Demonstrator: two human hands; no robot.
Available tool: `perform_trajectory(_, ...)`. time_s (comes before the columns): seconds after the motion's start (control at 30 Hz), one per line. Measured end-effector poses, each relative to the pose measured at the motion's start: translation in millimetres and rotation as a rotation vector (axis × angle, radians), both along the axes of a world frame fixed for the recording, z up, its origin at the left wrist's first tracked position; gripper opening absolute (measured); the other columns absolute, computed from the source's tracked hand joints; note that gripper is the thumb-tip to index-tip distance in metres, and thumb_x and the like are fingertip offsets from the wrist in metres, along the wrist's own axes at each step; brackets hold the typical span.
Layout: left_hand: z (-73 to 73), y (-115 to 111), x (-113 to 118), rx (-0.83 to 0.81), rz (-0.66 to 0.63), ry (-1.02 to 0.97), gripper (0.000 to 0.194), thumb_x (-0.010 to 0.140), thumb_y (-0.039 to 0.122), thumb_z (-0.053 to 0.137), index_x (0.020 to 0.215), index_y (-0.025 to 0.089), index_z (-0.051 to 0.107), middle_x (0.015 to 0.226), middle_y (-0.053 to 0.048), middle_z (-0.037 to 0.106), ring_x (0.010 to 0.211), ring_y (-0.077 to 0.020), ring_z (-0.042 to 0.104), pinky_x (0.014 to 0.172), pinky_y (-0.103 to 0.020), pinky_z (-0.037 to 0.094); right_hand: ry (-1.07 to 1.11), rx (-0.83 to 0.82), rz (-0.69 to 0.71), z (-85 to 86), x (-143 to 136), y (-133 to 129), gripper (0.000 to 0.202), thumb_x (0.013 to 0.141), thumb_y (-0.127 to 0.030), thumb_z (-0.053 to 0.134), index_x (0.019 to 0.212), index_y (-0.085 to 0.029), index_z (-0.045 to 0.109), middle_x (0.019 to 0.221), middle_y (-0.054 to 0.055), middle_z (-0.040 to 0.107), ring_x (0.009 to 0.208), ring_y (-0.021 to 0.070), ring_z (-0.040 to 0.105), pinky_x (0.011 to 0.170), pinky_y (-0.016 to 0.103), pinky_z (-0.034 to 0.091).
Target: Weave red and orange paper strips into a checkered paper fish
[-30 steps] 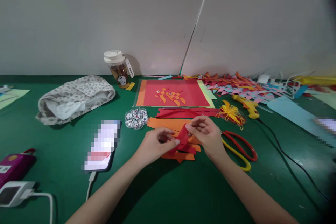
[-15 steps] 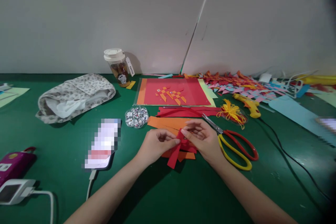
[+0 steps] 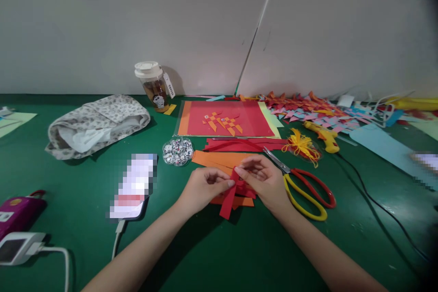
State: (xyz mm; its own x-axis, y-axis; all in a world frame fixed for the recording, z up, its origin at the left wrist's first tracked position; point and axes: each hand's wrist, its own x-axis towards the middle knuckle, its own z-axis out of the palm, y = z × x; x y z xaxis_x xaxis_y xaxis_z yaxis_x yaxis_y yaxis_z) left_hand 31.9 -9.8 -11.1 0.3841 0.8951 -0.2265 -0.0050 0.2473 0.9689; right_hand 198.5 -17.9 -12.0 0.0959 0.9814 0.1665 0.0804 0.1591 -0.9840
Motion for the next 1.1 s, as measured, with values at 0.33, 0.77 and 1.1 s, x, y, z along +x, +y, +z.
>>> perform_trajectory(0.33, -1.6, -0.4, -1.2, 0.011, -0.058, 0.023, 0.016, 0.067, 0.030, 0.071, 0.073, 0.016, 0.067, 0.060, 0.000, 0.061, 0.052, -0.0100, 0.052, 0.052, -0.021, 0.040, 0.063, 0.013, -0.086, 2.5, 1.8, 5.3, 0.028, 0.061, -0.032, 0.078, 0.079, -0.021, 0.058, 0.071, 0.000, 0.064, 0.067, 0.0139, 0.063, 0.062, 0.027, 0.055)
perform_trajectory(0.77, 2.4, -1.4, -0.3, -0.049, -0.032, -0.010, 0.027, 0.070, 0.042, 0.069, 0.070, 0.015, 0.068, 0.061, 0.000, 0.061, 0.052, -0.0094, 0.052, 0.049, -0.018, 0.042, 0.051, 0.002, -0.003, 6.1, -1.1, 4.0, 0.025, 0.067, -0.032, 0.074, 0.084, -0.022, 0.059, 0.081, 0.003, 0.067, 0.077, 0.0164, 0.064, 0.068, 0.029, 0.054)
perform_trajectory(1.1, 5.8, 3.2, -3.2, -0.274, 0.102, -0.287, 0.025, 0.067, 0.037, 0.074, 0.075, 0.014, 0.071, 0.069, -0.003, 0.066, 0.060, -0.0097, 0.058, 0.057, -0.021, 0.049, -0.891, -0.043, -0.305, 18.9, 102.7, -17.3, 0.029, 0.068, -0.034, 0.063, 0.096, -0.025, 0.059, 0.099, 0.009, 0.064, 0.082, 0.0294, 0.063, 0.075, 0.046, 0.048)
